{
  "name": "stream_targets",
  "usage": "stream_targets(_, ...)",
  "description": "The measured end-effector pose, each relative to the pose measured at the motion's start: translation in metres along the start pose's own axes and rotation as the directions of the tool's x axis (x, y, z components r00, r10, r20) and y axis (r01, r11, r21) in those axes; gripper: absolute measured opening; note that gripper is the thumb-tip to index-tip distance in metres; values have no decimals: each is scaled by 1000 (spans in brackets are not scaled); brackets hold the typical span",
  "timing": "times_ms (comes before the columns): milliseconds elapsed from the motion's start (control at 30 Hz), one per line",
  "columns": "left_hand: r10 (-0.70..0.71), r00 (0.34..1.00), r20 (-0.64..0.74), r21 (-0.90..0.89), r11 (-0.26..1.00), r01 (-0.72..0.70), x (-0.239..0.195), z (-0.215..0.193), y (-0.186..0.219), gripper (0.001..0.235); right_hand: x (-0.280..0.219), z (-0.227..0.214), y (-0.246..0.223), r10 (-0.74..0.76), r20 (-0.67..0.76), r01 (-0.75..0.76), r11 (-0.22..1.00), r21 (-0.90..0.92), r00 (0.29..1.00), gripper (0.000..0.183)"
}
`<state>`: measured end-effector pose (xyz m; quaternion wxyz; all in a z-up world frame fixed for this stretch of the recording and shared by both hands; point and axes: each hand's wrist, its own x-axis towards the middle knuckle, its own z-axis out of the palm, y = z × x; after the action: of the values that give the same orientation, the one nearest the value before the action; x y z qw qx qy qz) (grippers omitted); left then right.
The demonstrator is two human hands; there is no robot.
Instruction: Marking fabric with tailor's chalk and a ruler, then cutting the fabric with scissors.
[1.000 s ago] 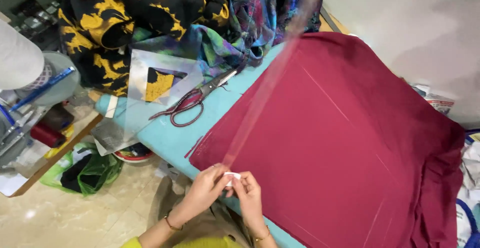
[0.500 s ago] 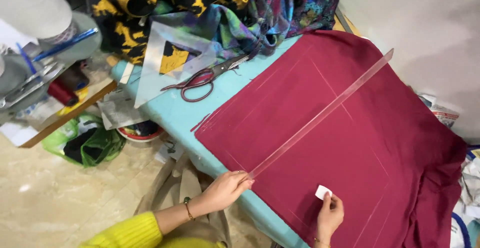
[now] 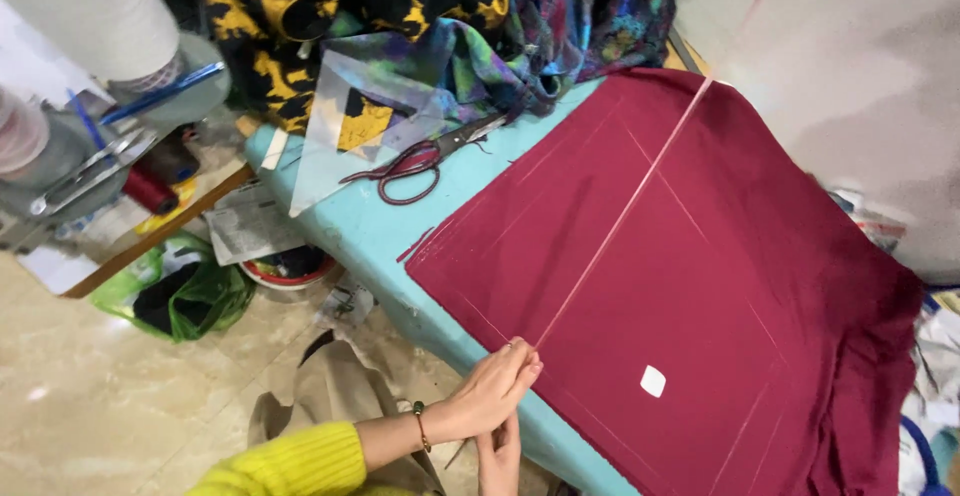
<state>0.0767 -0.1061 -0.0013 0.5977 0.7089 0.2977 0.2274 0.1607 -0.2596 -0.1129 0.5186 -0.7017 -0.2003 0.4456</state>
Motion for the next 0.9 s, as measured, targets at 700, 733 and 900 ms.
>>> stream_targets(700, 365, 882, 297, 870, 278, -408, 64, -189, -122, 35, 140, -6, -113, -298, -788, -213, 857, -469, 539, 45)
stream_targets(733, 350, 894, 281, 889, 256, -380, 61, -193, -119, 37, 142, -13, -110, -306, -794, -240, 842, -483, 526, 50)
stream_targets(900, 408, 847, 342, 801, 345, -490, 83, -190, -115, 47, 135, -17, -97, -345, -812, -258, 826, -501, 471, 40)
